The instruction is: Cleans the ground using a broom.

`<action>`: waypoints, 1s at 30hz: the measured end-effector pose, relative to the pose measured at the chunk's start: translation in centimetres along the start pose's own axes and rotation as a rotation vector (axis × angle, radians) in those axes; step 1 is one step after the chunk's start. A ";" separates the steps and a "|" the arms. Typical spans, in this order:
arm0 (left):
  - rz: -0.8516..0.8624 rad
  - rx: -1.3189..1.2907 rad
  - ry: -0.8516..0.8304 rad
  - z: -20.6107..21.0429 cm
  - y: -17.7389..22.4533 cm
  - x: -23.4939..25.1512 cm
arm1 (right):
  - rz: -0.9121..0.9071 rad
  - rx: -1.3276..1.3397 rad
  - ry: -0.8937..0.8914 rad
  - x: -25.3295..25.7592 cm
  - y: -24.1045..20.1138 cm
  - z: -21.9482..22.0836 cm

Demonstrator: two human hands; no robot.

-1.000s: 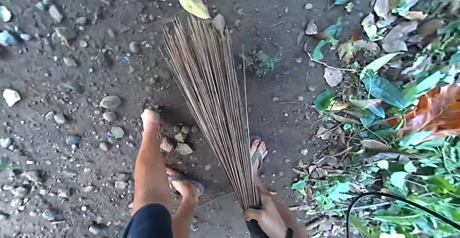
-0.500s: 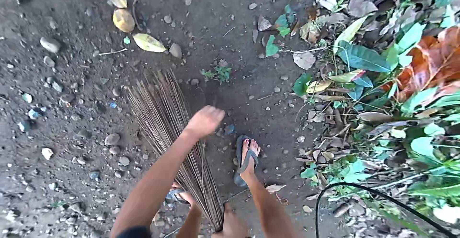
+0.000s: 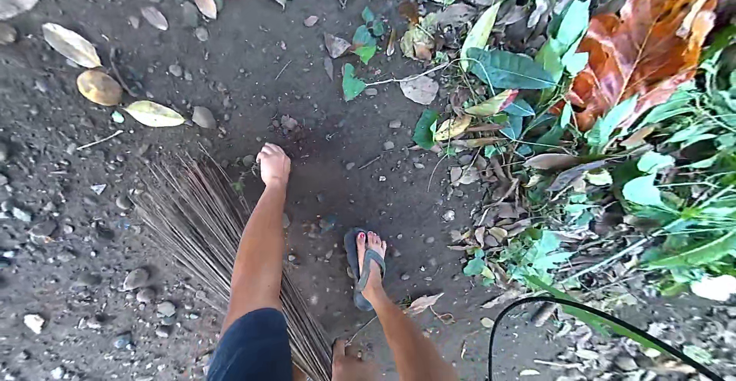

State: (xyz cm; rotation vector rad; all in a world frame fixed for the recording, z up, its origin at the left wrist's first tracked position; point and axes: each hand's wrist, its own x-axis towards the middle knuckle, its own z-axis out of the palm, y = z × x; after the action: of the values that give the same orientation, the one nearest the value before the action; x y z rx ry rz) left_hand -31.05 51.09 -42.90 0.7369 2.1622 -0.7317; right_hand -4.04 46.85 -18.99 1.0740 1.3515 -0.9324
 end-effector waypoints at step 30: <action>-0.318 -0.884 0.400 -12.9 -29.7 -40.7 | -0.277 1.600 0.351 -12.9 6.7 -24.4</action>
State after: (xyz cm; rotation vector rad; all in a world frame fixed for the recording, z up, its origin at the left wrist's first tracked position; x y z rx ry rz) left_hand -33.93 28.76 3.95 0.0626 2.6525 0.2933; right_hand -4.82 71.03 -4.06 2.3065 0.8248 -2.2319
